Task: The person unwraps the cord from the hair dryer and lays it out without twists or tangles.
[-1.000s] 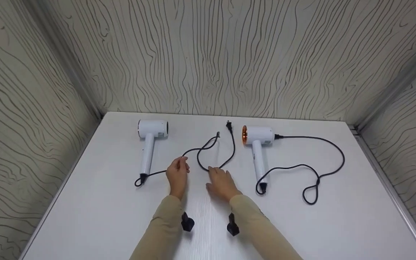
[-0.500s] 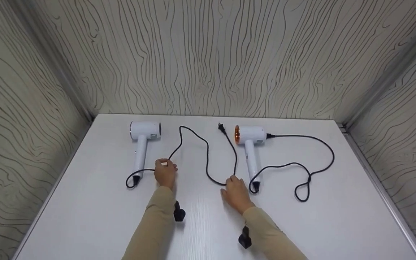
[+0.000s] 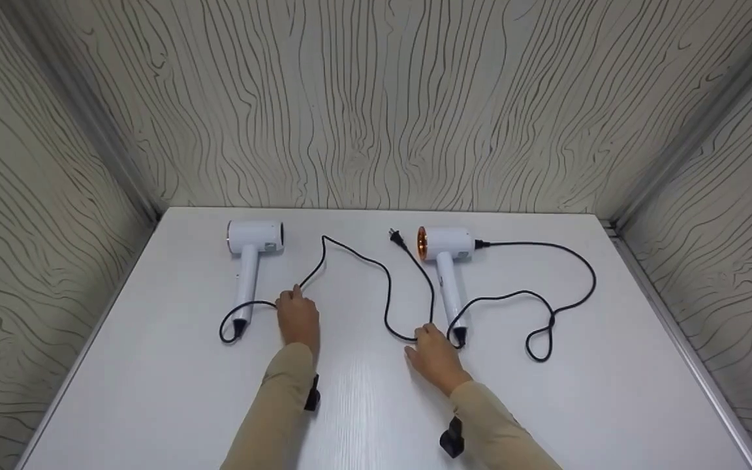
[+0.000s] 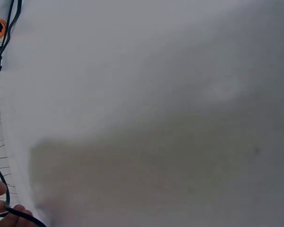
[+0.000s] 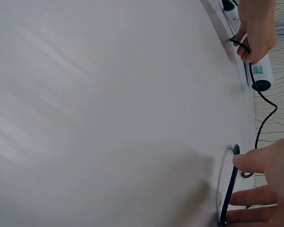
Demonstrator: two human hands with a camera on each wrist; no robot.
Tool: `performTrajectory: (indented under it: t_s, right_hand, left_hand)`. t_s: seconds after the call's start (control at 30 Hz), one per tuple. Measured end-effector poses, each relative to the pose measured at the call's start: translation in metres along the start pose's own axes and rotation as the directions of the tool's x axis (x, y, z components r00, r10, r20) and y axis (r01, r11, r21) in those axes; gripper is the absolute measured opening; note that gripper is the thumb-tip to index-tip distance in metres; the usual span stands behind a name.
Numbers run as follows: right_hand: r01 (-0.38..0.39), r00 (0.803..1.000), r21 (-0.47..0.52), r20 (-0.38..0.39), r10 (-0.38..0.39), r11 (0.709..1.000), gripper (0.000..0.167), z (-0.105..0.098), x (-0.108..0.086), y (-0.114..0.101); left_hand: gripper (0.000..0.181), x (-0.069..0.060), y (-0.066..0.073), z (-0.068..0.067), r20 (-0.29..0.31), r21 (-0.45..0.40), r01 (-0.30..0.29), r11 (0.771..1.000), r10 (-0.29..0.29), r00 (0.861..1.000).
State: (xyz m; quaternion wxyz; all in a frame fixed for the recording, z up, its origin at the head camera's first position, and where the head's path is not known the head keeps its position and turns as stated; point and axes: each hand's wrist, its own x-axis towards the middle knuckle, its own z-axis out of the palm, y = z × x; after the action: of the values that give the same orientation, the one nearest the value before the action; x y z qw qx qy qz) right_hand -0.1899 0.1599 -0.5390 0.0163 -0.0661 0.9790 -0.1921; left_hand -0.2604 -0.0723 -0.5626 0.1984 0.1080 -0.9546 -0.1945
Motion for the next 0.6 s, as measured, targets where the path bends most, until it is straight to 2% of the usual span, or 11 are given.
performTrajectory:
  t_s: [0.03,0.07,0.13,0.23,0.37,0.5,0.6]
  right_hand:
    - [-0.005,1.000,0.015,0.006,0.004,1.000,0.036,0.000,-0.001,0.000]
    - [-0.006,1.000,0.023,0.009,0.006,1.000,0.038,0.001,-0.002,0.000]
    - [-0.006,1.000,0.036,0.019,0.005,0.999,0.040,0.002,-0.003,0.001]
    - [0.006,1.000,0.064,0.027,-0.007,0.998,0.041,0.002,-0.006,0.003]
    - [0.025,1.000,0.119,0.009,-0.027,0.993,0.040,-0.001,-0.012,0.006]
    - [0.075,0.995,0.151,-0.070,-0.065,0.986,0.036,-0.007,-0.022,0.011]
    - [0.102,0.988,0.163,-0.133,-0.081,0.981,0.034,-0.013,-0.028,0.018]
  left_hand:
    - [0.028,0.000,0.000,-0.001,0.018,-0.030,0.013,0.999,-0.013,1.000]
    - [0.030,0.000,0.001,-0.002,0.023,-0.104,0.044,0.994,-0.042,0.999]
    - [0.034,0.001,0.001,-0.003,0.033,-0.230,0.104,0.968,-0.099,0.995]
    - [0.034,0.001,0.000,-0.003,0.054,-0.266,0.128,0.955,-0.118,0.992]
    - [0.036,-0.002,-0.001,-0.003,0.041,-0.277,0.095,0.956,-0.087,0.995]
    - [0.037,-0.008,0.000,-0.004,-0.014,-0.282,0.012,0.959,-0.017,1.000]
    - [0.038,-0.013,0.002,-0.006,-0.066,-0.252,-0.050,0.966,0.035,0.997]
